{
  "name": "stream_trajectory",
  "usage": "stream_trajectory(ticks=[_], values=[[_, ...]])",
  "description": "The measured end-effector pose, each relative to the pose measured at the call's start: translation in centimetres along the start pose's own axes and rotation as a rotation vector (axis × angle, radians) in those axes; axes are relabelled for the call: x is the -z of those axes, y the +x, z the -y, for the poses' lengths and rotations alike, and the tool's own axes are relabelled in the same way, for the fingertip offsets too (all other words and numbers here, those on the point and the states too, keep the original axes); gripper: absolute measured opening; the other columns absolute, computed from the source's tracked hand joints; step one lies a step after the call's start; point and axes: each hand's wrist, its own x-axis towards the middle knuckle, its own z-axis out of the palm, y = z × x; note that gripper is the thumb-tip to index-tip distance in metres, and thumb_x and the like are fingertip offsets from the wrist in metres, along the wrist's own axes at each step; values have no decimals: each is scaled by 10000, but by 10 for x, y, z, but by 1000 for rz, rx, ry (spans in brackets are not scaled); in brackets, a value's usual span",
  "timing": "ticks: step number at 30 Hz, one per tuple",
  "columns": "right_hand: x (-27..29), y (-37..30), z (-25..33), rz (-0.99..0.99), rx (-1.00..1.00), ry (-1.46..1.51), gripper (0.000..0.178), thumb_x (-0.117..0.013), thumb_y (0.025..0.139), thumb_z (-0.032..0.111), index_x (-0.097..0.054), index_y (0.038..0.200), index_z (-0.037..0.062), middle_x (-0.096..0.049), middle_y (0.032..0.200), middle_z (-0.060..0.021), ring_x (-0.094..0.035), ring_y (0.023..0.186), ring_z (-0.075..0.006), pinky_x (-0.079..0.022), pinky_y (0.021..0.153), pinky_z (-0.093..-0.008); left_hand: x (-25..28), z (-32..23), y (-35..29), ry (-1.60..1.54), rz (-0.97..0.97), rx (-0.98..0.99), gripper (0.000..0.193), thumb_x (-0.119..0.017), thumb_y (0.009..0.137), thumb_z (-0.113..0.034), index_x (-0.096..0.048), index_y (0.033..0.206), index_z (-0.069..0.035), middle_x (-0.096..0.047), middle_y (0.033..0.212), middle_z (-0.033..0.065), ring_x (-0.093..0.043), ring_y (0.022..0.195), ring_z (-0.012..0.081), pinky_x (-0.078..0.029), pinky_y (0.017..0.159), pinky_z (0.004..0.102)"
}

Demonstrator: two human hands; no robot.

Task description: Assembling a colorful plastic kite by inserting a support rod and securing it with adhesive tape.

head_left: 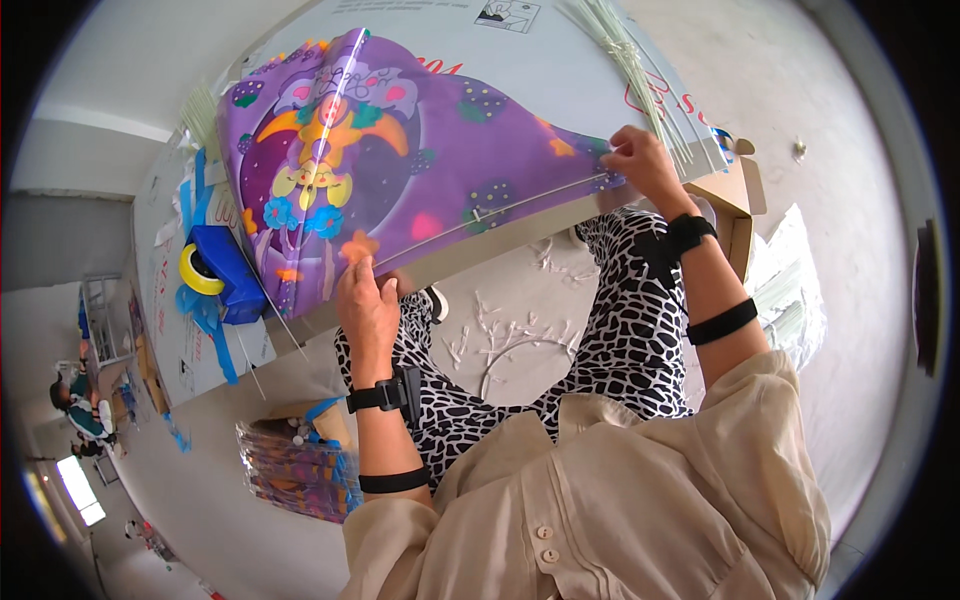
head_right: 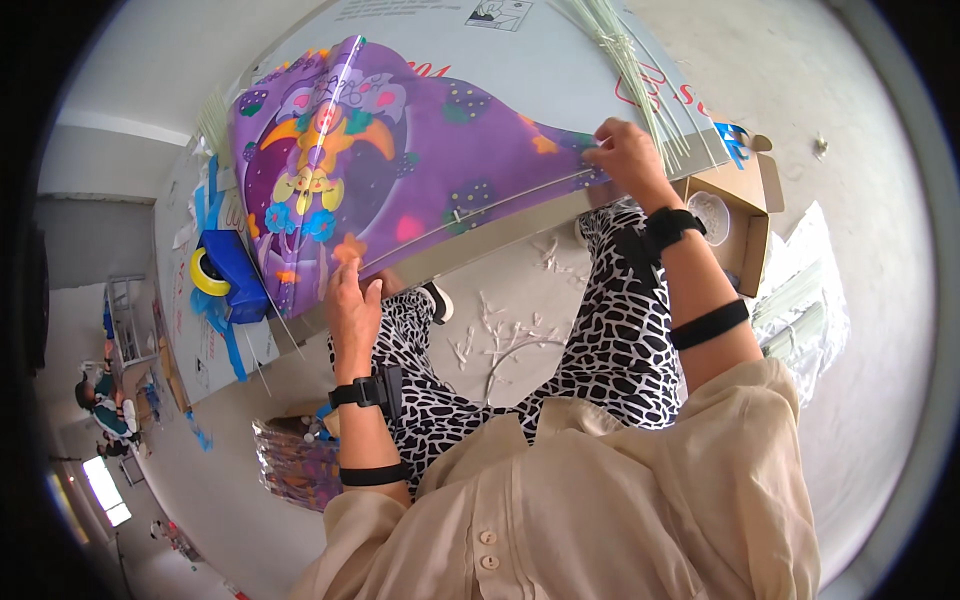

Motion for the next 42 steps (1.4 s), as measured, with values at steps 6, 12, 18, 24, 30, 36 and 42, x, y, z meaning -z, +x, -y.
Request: stream_trajectory(ticks=[6, 12, 18, 24, 30, 36, 42], values=[[5, 9, 3, 112, -45, -13, 162, -737, 650, 190, -678, 734, 64, -619, 628, -56, -608, 628, -174, -471, 607, -307, 5, -4, 0, 64, 60, 28, 484, -700, 757, -77, -530, 1195, 39, -532, 1234, 217, -506, 1136, 397, -420, 956, 447], [19, 12, 22, 117, 59, 120, 106, -711, 700, 99, -664, 705, 5, -583, 573, -29, -536, 548, -85, -419, 513, -257, 6, -36, 5, 202, -142, -206, 567, -698, 767, -103, -479, 1274, 23, -483, 1326, 220, -448, 1240, 380, -365, 1028, 454], [24, 9, 40, -10, -3, 105, 198, -712, 732, 128, -612, 662, -27, -544, 548, -35, -484, 521, -87, -396, 509, -267, -36, -55, 21, 24, -134, -223, 573, -699, 787, -198, -489, 1276, 15, -490, 1319, 207, -434, 1253, 371, -348, 1038, 465], [28, 8, 51, 16, -48, 214, 261, -696, 782, 178, -581, 627, 2, -484, 532, 0, -415, 483, -76, -331, 453, -269, -41, -58, 39, 128, -211, -326, 562, -672, 814, -340, -536, 1230, 12, -532, 1271, 170, -489, 1183, 351, -401, 957, 431], [31, 4, 56, 136, -285, 750, 199, -671, 829, 157, -609, 692, 26, -508, 583, 10, -434, 466, -58, -312, 401, -195, -42, -56, 45, -3, -208, -393, 468, -621, 857, -351, -591, 1164, 1, -592, 1188, 163, -533, 1128, 341, -408, 941, 433], [30, 3, 57, 134, -338, 839, 143, -668, 842, 128, -635, 763, 13, -535, 610, -4, -450, 465, -62, -344, 401, -185, -41, -54, 42, -96, -160, -374, 421, -620, 862, -295, -593, 1160, 1, -603, 1172, 166, -539, 1123, 336, -408, 951, 440], [33, 7, 51, 198, -341, 966, 152, -677, 841, 137, -640, 776, 5, -556, 629, -14, -498, 526, -82, -379, 451, -206, -41, -53, 40, -65, -184, -408, 364, -629, 824, -154, -591, 1142, 20, -611, 1143, 184, -547, 1115, 333, -419, 963, 426]])
